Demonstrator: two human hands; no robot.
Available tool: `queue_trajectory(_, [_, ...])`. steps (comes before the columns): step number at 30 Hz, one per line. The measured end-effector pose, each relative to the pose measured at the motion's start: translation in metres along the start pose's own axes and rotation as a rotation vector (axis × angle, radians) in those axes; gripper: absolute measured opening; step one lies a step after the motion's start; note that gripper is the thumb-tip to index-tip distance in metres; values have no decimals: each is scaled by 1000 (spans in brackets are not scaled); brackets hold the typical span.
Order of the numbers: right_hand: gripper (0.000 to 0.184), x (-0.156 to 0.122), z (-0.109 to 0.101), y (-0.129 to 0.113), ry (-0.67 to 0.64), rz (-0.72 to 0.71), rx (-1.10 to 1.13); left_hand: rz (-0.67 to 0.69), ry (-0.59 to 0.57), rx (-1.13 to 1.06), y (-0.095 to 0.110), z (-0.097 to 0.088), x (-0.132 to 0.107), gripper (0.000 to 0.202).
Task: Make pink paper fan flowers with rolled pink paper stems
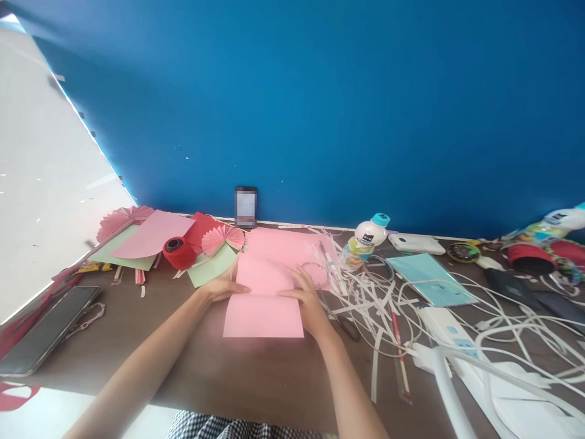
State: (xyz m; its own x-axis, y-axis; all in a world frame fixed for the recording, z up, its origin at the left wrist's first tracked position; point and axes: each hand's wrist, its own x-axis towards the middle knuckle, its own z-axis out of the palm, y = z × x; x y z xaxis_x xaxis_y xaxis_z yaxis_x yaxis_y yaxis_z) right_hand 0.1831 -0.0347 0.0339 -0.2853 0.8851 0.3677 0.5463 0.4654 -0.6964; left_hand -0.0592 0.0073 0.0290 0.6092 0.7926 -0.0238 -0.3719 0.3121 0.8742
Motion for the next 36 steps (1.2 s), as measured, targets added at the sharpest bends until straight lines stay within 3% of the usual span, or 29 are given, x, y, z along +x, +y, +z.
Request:
queue_trajectory(5, [18,0,3,2,106,-39,-39,52,70,25,-3,-6,3,100])
queue_trajectory(13, [28,4,17,9,319,332,151,52,100,1,-10,4,7,59])
queue_trajectory(16, [30,5,20,9,329,418,220,54,121,-70,-10,8,8,47])
queue_trajectory(19, [27,5,22,9,325,395,252,108,179,-82,-13,5,10,46])
queue_trajectory(21, [27,6,23,8,379,355,277,163,279,62,-17,3,11,41])
queue_trajectory(24, [44,6,23,8,492,323,309,201,400,345,-21,2,12,30])
queue_trajectory(26, [47,6,23,8,513,344,314,201,402,445,-23,2,12,28])
queue_trajectory(30, [30,6,19,5,495,411,282,222,401,523,-24,4,12,26])
queue_trajectory(36, [26,6,17,3,558,442,285,259,397,415,-23,2,13,24])
